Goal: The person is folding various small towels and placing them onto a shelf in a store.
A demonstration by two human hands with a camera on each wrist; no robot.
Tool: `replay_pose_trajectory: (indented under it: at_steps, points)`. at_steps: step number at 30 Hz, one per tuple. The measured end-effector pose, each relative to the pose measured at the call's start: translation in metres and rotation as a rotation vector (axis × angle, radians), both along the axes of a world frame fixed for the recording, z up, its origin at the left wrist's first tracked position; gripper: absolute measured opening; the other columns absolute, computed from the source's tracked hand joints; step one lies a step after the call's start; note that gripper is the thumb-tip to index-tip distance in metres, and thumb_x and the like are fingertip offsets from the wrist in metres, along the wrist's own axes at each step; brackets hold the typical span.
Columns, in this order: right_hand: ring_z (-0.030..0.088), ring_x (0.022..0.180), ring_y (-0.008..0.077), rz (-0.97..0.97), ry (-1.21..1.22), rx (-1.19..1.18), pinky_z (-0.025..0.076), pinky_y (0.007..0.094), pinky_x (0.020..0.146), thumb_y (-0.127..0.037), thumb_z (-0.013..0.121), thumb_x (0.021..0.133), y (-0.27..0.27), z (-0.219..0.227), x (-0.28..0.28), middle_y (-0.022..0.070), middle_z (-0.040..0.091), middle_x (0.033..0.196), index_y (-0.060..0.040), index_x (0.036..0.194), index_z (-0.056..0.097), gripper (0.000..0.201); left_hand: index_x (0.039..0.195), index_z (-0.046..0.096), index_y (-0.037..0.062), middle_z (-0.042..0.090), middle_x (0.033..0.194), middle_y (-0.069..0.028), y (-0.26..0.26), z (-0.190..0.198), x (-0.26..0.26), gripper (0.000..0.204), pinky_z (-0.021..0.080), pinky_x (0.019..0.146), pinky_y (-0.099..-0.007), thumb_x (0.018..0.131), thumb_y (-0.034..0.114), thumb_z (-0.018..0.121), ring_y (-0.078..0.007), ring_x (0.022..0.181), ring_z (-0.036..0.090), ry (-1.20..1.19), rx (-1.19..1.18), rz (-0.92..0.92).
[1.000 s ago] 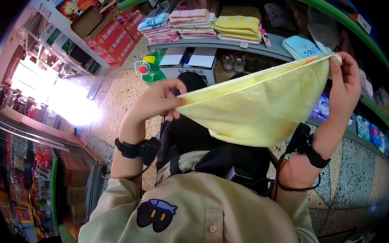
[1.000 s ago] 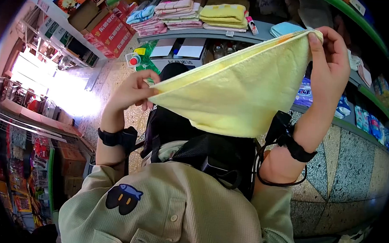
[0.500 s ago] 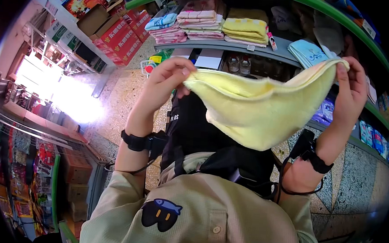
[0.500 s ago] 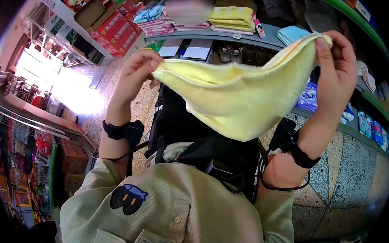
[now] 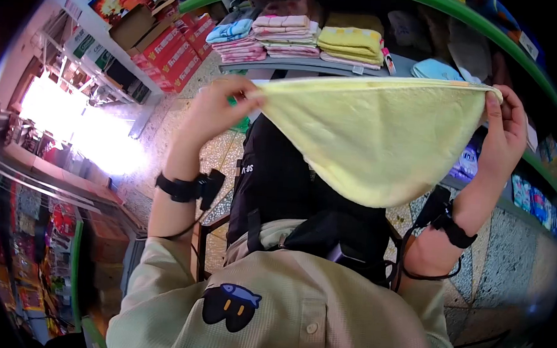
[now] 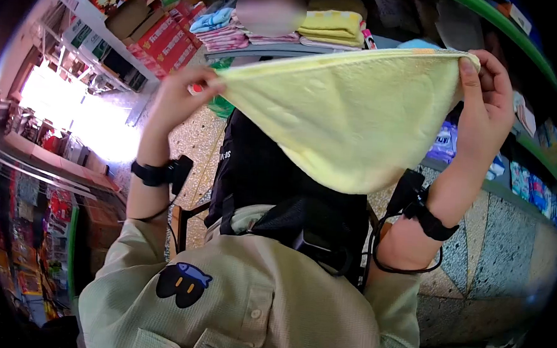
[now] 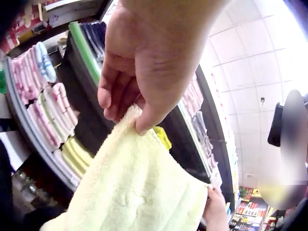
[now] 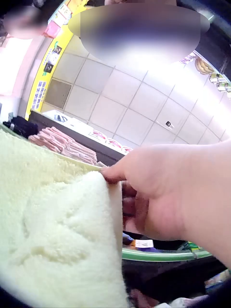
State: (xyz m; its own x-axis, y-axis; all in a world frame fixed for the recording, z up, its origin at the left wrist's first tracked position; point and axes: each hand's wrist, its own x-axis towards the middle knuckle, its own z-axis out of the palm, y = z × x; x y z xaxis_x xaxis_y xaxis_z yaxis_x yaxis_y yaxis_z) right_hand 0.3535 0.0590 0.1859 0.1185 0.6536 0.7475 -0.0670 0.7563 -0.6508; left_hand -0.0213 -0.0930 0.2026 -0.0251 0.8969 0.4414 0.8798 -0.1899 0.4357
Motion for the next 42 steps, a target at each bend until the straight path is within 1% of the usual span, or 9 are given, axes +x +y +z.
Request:
replay_pose_trajectory:
  at_steps: [4, 6, 8, 10, 12, 14, 24, 36, 42]
  points:
    - [0.061, 0.085, 0.0109, -0.196, -0.025, 0.089, 0.045, 0.0217, 0.078, -0.015, 0.067, 0.083, 0.005, 0.037, -0.026, 0.0068, 0.066, 0.092, -0.0016, 0.105, 0.061, 0.027, 0.09, 0.066, 0.0007, 0.064, 0.077, -0.0022, 0.001, 0.06, -0.034, 0.012, 0.048, 0.063, -0.0231, 0.081, 0.009, 0.065, -0.01, 0.07, 0.059, -0.197, 0.554, 0.002]
    - [0.062, 0.087, 0.0124, 0.059, 0.132, 0.155, 0.047, 0.024, 0.079, -0.019, 0.068, 0.082, 0.013, 0.055, -0.038, 0.0083, 0.066, 0.094, -0.0024, 0.106, 0.061, 0.03, 0.092, 0.064, -0.0008, 0.064, 0.077, -0.003, -0.009, 0.081, -0.018, 0.011, 0.048, 0.064, -0.0236, 0.082, 0.003, 0.061, -0.011, 0.071, 0.058, -0.358, 0.672, -0.073]
    - [0.061, 0.083, 0.0113, 0.175, -0.064, 0.107, 0.047, 0.0225, 0.076, -0.018, 0.067, 0.082, 0.015, 0.053, -0.058, 0.0067, 0.065, 0.093, -0.0041, 0.105, 0.061, 0.028, 0.092, 0.064, 0.0001, 0.064, 0.078, -0.0038, -0.012, 0.069, -0.024, 0.014, 0.048, 0.067, -0.0258, 0.081, 0.009, 0.063, -0.0121, 0.073, 0.059, -0.331, 0.398, -0.248]
    - [0.06, 0.08, 0.0098, 0.353, -0.379, 0.076, 0.046, 0.0207, 0.073, -0.018, 0.066, 0.083, 0.015, 0.044, -0.083, 0.0048, 0.064, 0.091, -0.0057, 0.104, 0.061, 0.025, 0.09, 0.064, 0.0032, 0.063, 0.077, -0.0051, -0.016, 0.058, -0.014, 0.027, 0.048, 0.068, -0.0308, 0.078, 0.027, 0.066, -0.0145, 0.073, 0.059, 0.208, -0.141, -0.159]
    - [0.058, 0.078, 0.0081, 0.359, -0.529, 0.092, 0.046, 0.0191, 0.071, -0.016, 0.064, 0.084, 0.005, 0.032, -0.1, 0.0032, 0.063, 0.089, -0.0062, 0.103, 0.06, 0.022, 0.088, 0.064, 0.0013, 0.062, 0.073, -0.0039, -0.016, 0.047, -0.027, 0.026, 0.046, 0.06, -0.0258, 0.081, 0.026, 0.066, -0.0109, 0.066, 0.056, 0.222, 0.167, 0.061]
    - [0.056, 0.079, 0.0059, 0.335, -0.204, 0.002, 0.045, 0.0187, 0.069, -0.009, 0.062, 0.085, 0.011, 0.037, -0.094, 0.0019, 0.063, 0.087, -0.002, 0.102, 0.058, 0.019, 0.087, 0.063, -0.0006, 0.061, 0.07, -0.0018, -0.025, 0.061, -0.081, 0.025, 0.042, 0.054, -0.0192, 0.084, 0.024, 0.065, -0.0056, 0.061, 0.053, -0.215, 0.503, 0.241]
    - [0.056, 0.079, 0.0061, 0.37, -0.234, -0.045, 0.045, 0.0183, 0.069, -0.01, 0.062, 0.085, 0.023, 0.051, -0.085, 0.0026, 0.063, 0.087, 0.0012, 0.103, 0.057, 0.021, 0.086, 0.063, 0.0, 0.057, 0.069, 0.003, -0.049, 0.068, -0.085, 0.023, 0.039, 0.057, -0.0178, 0.085, 0.023, 0.065, -0.003, 0.064, 0.049, -0.292, 0.406, 0.163]
    - [0.056, 0.084, 0.0067, 0.467, -0.311, -0.095, 0.043, 0.0183, 0.075, -0.009, 0.065, 0.083, 0.025, 0.045, -0.065, 0.0027, 0.061, 0.091, 0.0, 0.104, 0.056, 0.024, 0.08, 0.064, 0.0, 0.061, 0.081, -0.0028, -0.081, 0.075, -0.075, 0.016, 0.041, 0.06, -0.0211, 0.077, 0.015, 0.07, -0.0088, 0.071, 0.055, 0.094, 0.085, 0.094]
    - [0.056, 0.084, 0.0082, 0.471, -0.292, -0.081, 0.043, 0.02, 0.076, -0.009, 0.066, 0.081, 0.02, 0.042, -0.063, 0.0017, 0.061, 0.09, -0.0022, 0.103, 0.057, 0.025, 0.088, 0.065, -0.0007, 0.061, 0.079, -0.0046, -0.084, 0.06, -0.077, 0.017, 0.047, 0.056, -0.0209, 0.081, 0.015, 0.067, -0.009, 0.064, 0.057, 0.047, 0.224, 0.082]
